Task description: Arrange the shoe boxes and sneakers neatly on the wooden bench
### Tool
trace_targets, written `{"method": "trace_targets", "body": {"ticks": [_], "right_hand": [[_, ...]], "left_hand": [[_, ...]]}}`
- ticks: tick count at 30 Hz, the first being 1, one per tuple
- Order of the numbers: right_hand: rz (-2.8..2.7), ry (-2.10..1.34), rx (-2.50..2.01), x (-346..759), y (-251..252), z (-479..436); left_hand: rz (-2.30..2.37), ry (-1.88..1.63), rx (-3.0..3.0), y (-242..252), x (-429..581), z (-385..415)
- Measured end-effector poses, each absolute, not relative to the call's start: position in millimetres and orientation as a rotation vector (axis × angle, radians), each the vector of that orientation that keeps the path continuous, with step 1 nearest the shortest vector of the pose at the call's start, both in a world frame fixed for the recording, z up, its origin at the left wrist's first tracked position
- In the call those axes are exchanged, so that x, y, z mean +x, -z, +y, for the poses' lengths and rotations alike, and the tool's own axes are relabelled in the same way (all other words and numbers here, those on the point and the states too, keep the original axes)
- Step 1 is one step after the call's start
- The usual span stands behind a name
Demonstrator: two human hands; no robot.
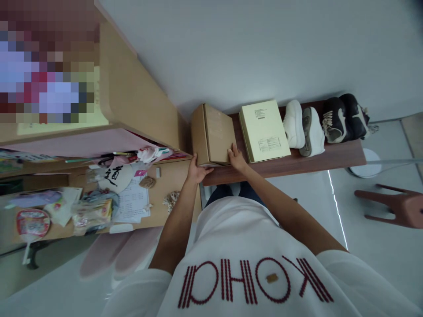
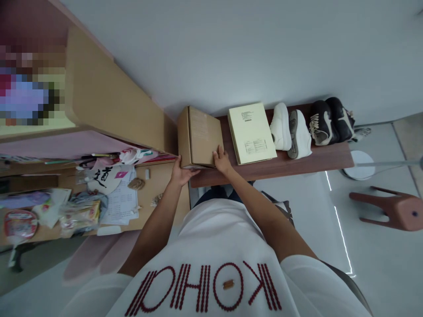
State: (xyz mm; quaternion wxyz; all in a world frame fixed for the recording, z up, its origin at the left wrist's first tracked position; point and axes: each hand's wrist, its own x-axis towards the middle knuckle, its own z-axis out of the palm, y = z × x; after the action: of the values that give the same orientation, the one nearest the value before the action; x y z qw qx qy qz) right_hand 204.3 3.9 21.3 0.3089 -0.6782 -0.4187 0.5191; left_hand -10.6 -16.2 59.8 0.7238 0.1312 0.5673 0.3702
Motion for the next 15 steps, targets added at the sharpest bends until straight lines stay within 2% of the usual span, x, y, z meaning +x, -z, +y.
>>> {"method": "trace_targets", "body": {"ticks": [9,15], "right_hand": [[-1.001,-1.556,-1.582,176,-61,-21],[-0.979,-1.560,-1.567,178,-67,-25]], "left_hand": [[1.397,-0.912,0.498,-71,5,-17],[1.389,-0.982,0.523,-77,9,-32]]}}
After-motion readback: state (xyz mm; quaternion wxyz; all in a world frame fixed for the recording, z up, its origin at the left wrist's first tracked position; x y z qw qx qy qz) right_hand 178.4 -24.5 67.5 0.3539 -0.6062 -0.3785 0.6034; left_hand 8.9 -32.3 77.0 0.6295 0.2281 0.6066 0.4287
